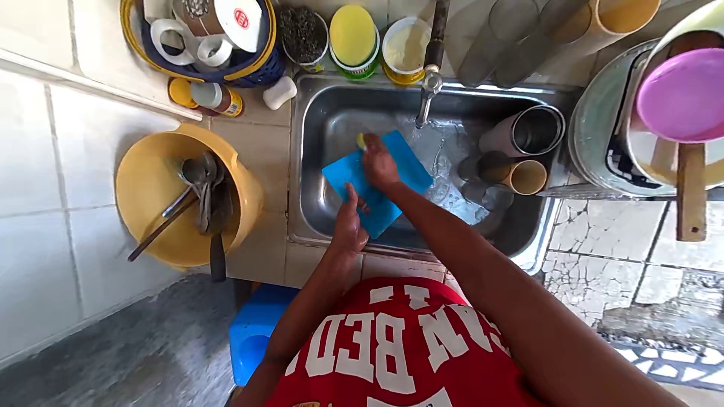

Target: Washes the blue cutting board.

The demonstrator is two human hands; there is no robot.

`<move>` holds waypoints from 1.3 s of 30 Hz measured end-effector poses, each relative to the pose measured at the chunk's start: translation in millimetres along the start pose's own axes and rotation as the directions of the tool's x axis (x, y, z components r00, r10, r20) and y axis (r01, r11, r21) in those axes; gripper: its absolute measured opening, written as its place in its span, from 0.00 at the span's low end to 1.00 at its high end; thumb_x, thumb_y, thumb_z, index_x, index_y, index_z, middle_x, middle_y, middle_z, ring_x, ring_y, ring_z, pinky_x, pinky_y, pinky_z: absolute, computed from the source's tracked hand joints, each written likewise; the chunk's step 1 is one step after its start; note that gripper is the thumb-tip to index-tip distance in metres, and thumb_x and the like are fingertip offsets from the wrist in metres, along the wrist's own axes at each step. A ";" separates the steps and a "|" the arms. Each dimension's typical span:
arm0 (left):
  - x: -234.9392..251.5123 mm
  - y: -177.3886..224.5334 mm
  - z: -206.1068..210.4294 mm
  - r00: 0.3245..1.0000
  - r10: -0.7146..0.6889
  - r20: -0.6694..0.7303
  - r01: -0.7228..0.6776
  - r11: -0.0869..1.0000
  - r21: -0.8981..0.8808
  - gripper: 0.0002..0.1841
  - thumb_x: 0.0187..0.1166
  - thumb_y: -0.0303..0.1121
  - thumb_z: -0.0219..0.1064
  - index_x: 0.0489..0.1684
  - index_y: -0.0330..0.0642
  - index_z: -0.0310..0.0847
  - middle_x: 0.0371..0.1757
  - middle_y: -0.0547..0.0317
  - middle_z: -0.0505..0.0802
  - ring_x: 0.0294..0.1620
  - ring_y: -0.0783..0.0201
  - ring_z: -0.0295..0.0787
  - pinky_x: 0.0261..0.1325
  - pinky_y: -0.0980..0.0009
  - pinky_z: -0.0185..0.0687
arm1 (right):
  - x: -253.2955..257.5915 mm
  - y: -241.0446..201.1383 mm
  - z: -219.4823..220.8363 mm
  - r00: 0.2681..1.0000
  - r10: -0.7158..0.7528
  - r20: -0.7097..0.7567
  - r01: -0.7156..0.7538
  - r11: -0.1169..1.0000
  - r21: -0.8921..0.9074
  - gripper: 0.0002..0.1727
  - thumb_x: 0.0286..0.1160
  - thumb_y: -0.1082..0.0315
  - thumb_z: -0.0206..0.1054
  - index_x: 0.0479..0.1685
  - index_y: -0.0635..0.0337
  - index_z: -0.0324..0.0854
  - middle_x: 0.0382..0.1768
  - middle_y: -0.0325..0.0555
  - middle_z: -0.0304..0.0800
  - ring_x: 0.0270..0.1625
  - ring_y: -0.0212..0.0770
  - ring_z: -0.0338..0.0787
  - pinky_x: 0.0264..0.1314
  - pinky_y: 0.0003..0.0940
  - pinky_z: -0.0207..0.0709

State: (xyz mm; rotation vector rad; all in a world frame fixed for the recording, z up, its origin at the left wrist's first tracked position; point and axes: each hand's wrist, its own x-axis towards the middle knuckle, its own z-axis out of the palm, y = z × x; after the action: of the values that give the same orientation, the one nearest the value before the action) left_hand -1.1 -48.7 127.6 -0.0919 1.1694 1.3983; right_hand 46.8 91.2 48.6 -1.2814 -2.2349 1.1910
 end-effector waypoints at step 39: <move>-4.0 10.1 -16.5 0.958 0.113 -0.264 -0.063 0.980 0.191 0.21 0.96 0.30 0.41 0.86 0.44 0.55 0.68 0.44 0.84 0.60 0.49 0.90 0.61 0.50 0.88 | 30.1 4.9 9.9 0.903 -0.334 0.269 0.363 0.930 -0.062 0.29 0.89 0.67 0.47 0.88 0.66 0.64 0.89 0.55 0.65 0.94 0.54 0.57 0.97 0.46 0.48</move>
State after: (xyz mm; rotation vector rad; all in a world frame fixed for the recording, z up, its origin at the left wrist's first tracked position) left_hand -17.5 -59.7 128.0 -0.1076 1.5428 1.3800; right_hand 26.8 112.1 34.7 -0.7426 -2.6067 1.1573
